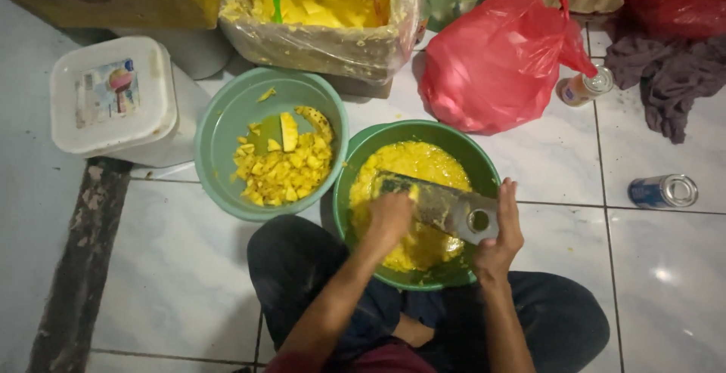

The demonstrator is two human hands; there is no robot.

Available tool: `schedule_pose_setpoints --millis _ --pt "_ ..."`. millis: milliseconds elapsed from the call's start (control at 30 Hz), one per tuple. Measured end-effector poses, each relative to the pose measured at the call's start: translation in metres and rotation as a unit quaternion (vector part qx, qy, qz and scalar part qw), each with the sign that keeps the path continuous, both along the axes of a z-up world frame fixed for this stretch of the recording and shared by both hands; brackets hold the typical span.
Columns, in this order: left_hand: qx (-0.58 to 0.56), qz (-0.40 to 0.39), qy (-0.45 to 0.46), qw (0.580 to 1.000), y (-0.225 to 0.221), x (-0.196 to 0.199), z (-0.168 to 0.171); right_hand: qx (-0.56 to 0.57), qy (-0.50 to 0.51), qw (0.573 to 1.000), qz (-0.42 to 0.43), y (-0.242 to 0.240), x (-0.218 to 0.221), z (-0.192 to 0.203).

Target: Grating fresh pineapple chunks into a bowl using a manual metal grater while sitting on the floor.

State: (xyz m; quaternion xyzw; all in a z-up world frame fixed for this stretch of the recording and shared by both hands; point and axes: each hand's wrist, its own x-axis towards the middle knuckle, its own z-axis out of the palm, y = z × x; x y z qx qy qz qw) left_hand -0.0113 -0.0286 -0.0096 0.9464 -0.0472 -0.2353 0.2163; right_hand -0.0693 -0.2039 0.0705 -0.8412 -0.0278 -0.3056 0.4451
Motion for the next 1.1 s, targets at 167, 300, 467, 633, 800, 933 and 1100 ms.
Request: schedule_pose_setpoints --millis 167,300,467,633,800,933,1100 --pt "-0.103 -0.009 0.033 0.994 -0.009 -0.026 0.103 -0.007 -0.002 1.000 0.025 0.007 -0.003 -0.001" --pt "0.018 0.026 0.043 0.999 0.003 -0.005 0.011 -0.003 -0.007 1.000 0.015 0.012 -0.007 -0.004" --pt "0.010 -0.004 0.022 1.000 0.006 -0.004 0.081 0.001 -0.021 1.000 -0.002 0.017 -0.004 -0.002" --pt "-0.026 -0.061 0.038 0.997 -0.003 -0.005 0.075 -0.001 -0.031 0.999 -0.012 0.023 -0.003 0.004" --pt "0.037 -0.024 0.071 0.997 0.013 0.028 -0.039 0.039 -0.037 0.999 -0.003 0.021 0.000 0.005" --pt "-0.077 -0.079 0.080 0.991 -0.005 0.005 0.111 -0.002 -0.027 1.000 -0.011 0.027 -0.001 0.013" --pt "0.084 -0.041 0.140 0.986 0.024 0.036 -0.014 0.021 -0.025 0.999 -0.016 0.020 0.001 0.011"
